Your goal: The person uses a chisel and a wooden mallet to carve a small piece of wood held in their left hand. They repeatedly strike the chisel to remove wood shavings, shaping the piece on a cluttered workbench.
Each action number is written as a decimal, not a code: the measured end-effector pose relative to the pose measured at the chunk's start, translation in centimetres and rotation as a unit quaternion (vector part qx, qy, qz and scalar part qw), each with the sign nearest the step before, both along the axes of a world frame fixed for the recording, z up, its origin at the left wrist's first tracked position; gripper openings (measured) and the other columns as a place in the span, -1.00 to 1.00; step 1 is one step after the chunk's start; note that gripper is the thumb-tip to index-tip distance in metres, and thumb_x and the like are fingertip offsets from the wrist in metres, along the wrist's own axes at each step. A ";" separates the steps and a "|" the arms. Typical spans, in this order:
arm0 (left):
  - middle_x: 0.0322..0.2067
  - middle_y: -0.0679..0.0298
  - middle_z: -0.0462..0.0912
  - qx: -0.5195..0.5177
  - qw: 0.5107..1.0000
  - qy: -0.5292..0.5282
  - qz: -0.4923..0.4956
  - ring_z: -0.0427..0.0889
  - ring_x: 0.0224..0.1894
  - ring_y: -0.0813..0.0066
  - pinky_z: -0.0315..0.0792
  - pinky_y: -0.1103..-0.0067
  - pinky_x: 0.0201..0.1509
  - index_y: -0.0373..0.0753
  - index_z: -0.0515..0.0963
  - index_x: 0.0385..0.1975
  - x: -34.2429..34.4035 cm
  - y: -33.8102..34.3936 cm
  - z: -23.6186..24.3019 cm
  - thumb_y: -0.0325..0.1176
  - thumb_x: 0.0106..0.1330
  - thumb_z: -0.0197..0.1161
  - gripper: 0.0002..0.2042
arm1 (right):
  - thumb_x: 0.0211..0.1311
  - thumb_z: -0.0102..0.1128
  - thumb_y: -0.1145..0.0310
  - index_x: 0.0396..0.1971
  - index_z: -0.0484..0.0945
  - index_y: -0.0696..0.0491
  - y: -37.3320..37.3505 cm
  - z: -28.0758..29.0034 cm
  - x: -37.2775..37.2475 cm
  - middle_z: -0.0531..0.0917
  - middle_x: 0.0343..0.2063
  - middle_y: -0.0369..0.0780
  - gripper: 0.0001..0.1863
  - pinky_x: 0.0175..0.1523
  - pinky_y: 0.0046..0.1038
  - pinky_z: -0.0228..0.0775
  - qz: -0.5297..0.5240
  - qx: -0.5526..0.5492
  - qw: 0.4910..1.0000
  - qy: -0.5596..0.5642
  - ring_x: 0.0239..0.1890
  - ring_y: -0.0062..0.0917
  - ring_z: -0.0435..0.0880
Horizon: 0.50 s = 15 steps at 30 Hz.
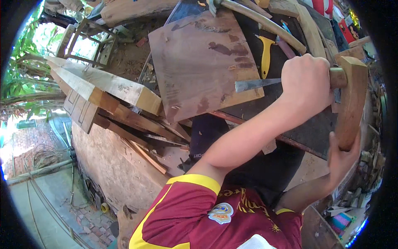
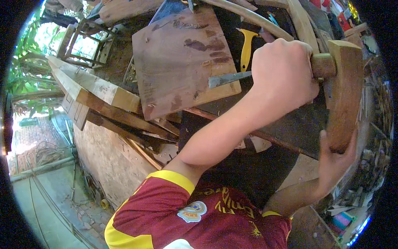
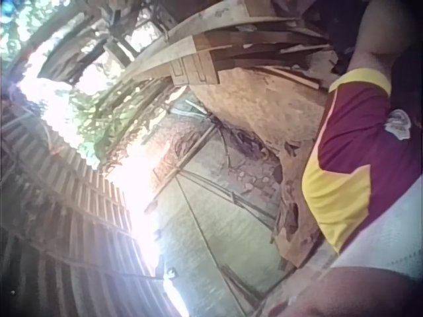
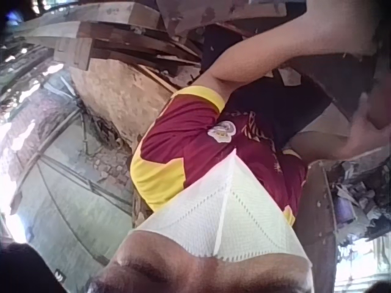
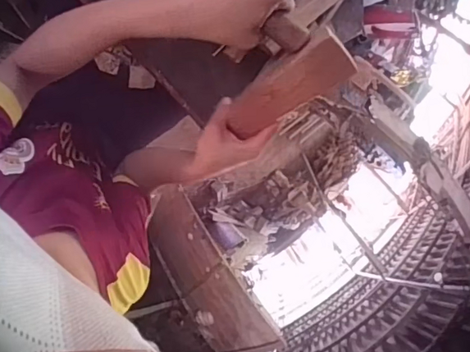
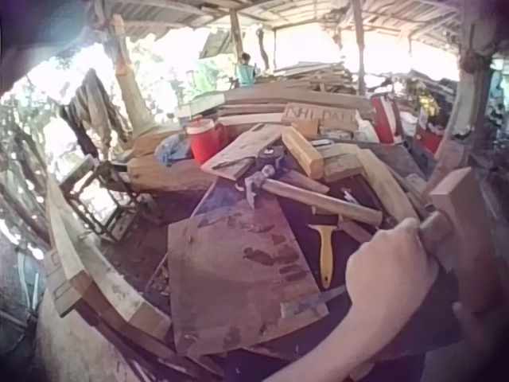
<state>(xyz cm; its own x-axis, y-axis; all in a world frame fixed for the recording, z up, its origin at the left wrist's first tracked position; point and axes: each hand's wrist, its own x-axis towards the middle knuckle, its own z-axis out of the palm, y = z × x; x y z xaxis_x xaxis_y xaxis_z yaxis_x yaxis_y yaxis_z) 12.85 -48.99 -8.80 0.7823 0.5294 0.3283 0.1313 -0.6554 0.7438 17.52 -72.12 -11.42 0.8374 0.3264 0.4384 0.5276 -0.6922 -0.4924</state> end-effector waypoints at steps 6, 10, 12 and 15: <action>-0.67 0.08 0.57 0.022 0.999 -0.035 0.018 0.62 -0.54 0.12 0.51 0.38 -0.46 -0.23 0.60 -0.65 -0.1 -0.6 -0.8 -0.29 -0.25 0.36 -0.82 | -0.13 0.48 0.34 0.14 0.29 0.26 3.3 -1.4 0.0 0.43 0.07 0.03 -0.21 0.21 -0.33 0.22 -0.083 0.253 0.964 0.011 0.11 -0.30 0.42; -0.66 0.09 0.57 0.040 0.999 0.014 0.029 0.62 -0.53 0.12 0.50 0.38 -0.46 -0.22 0.60 -0.63 -0.6 1.1 -1.9 -0.22 -0.25 0.39 -0.77 | -0.14 0.49 0.30 0.10 0.32 0.28 1.0 -1.6 0.3 0.43 0.07 0.00 -0.22 0.12 -0.34 0.30 0.001 0.027 0.999 0.019 0.07 -0.32 0.44; -0.66 0.09 0.57 0.048 0.998 0.015 0.022 0.62 -0.54 0.13 0.50 0.38 -0.47 -0.21 0.59 -0.64 -1.2 0.6 -1.8 -0.20 -0.23 0.38 -0.77 | -0.09 0.43 0.43 0.11 0.32 0.21 1.8 -0.7 0.1 0.46 0.00 -0.07 -0.29 0.08 -0.43 0.34 -0.073 0.134 0.987 0.049 0.01 -0.42 0.47; -0.68 0.09 0.56 0.063 0.998 0.012 -0.004 0.62 -0.55 0.13 0.49 0.37 -0.48 -0.21 0.57 -0.66 -1.9 0.2 -1.9 -0.23 -0.22 0.35 -0.79 | -0.16 0.49 0.33 0.16 0.24 0.21 2.5 -0.8 -0.7 0.43 0.04 -0.04 -0.16 0.09 -0.35 0.37 -0.110 0.348 0.925 0.104 -0.01 -0.35 0.48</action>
